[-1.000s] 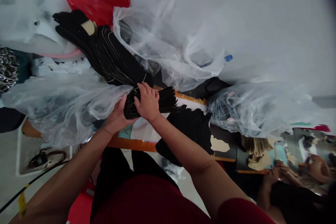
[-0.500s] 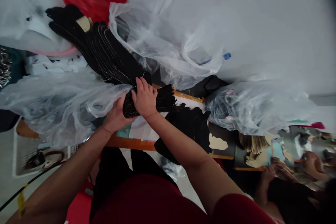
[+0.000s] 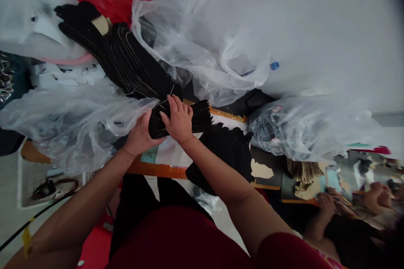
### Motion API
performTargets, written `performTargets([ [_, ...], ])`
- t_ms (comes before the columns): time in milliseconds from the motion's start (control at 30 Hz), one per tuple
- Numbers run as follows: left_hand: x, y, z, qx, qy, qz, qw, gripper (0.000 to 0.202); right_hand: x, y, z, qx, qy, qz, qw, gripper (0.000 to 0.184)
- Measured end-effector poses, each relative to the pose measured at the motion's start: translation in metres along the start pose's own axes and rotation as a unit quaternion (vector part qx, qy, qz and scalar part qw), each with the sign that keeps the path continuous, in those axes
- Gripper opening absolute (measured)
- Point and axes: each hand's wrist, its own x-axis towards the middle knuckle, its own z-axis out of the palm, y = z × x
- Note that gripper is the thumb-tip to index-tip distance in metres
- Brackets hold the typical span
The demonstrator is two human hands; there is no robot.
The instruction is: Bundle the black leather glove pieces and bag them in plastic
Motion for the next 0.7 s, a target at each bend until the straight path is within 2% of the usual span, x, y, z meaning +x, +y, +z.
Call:
performTargets([
  [100, 0.000, 0.002, 0.000, -0.015, -0.003, 0.004, 1.000, 0.120, 0.014, -0.008, 0.008, 0.013, 0.017, -0.011, 1.000, 0.058],
  [200, 0.000, 0.003, 0.001, -0.025, 0.013, -0.008, 1.000, 0.112, 0.017, -0.006, 0.006, 0.037, 0.030, -0.025, 0.999, 0.056],
  [367, -0.002, -0.001, 0.004, -0.006, 0.007, -0.017, 1.000, 0.113, -0.017, 0.021, -0.014, 0.031, 0.020, -0.008, 0.999, 0.056],
  [467, -0.004, -0.002, 0.005, 0.004, 0.007, -0.012, 1.000, 0.115, -0.039, 0.032, -0.019, 0.023, 0.002, -0.016, 1.000, 0.055],
  [567, -0.005, -0.001, 0.003, 0.024, 0.003, -0.009, 1.000, 0.117, -0.049, 0.033, -0.015, 0.019, -0.022, -0.026, 0.999, 0.056],
  [700, -0.007, -0.001, 0.002, 0.028, -0.009, -0.013, 0.999, 0.118, -0.045, 0.027, -0.010, 0.028, -0.029, -0.014, 0.999, 0.061],
])
